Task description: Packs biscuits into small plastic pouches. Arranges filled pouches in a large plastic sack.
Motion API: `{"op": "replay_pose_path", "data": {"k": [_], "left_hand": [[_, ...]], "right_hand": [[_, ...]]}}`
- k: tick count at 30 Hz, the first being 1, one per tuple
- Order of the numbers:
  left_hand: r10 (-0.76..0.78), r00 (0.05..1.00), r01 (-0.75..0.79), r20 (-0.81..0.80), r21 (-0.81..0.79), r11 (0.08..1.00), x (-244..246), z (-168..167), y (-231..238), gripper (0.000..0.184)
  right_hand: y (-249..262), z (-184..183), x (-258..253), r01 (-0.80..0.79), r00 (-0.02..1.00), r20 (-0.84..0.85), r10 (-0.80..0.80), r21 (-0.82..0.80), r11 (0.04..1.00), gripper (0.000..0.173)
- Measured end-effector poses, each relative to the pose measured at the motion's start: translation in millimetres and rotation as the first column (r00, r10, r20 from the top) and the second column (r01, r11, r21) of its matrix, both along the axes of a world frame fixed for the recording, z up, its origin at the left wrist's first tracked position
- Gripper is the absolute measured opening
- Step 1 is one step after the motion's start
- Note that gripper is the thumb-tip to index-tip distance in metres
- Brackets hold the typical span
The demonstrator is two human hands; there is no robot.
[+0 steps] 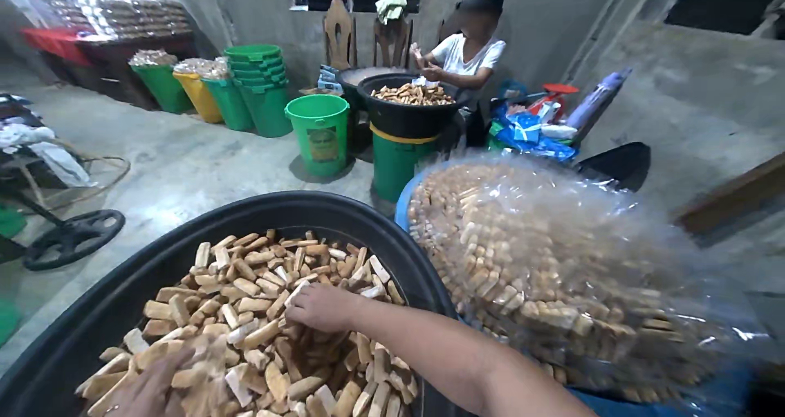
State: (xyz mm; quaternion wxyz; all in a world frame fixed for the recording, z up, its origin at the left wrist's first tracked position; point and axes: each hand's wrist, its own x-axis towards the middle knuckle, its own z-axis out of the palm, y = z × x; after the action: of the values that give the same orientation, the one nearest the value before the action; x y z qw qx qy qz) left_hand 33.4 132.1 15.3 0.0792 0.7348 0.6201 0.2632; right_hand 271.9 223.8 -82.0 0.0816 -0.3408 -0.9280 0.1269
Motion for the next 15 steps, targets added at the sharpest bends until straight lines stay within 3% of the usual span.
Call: {"op": "replay_pose_path", "data": {"k": [5,8,9,11,13,15], "left_hand": [[-0.063,0.996,0.056,-0.067,-0.095,0.994,16.7,-1.4,-1.4,0.031],[-0.075,0.997,0.071,-0.026,-0.141,0.988,24.9,-8.9,-0.9,0.030],[-0.057,0.998,0.061,0.042,-0.112,0.992,23.8,-14.7,0.4,0.032],[-0.013,0.950,0.053,0.313,-0.120,0.991,20.2,-28.2,6.0,0.047],[0.050,0.761,0.107,0.647,-0.201,0.974,27.1,-34.6,7.6,0.067],[0.073,0.592,0.136,0.803,-0.188,0.973,39.9,-36.4,5.0,0.071]], "right_hand": [[-2.4,2.2,0.7,0.119,0.993,-0.002,-0.119,-0.073,0.990,0.035],[-5.9,26.6,-0.4,0.300,0.931,-0.117,-0.347,-0.302,0.905,0.039],[-7.8,37.5,-2.2,0.320,0.882,-0.197,-0.427,-0.413,0.852,0.040],[-16.5,55.6,-9.9,0.215,0.734,-0.388,-0.557,-0.646,0.733,0.042],[-35.9,67.4,-25.0,-0.028,0.592,-0.519,-0.617,-0.778,0.627,0.040],[-53.6,75.0,-38.2,-0.191,0.568,-0.559,-0.604,-0.803,0.565,0.041]]}}
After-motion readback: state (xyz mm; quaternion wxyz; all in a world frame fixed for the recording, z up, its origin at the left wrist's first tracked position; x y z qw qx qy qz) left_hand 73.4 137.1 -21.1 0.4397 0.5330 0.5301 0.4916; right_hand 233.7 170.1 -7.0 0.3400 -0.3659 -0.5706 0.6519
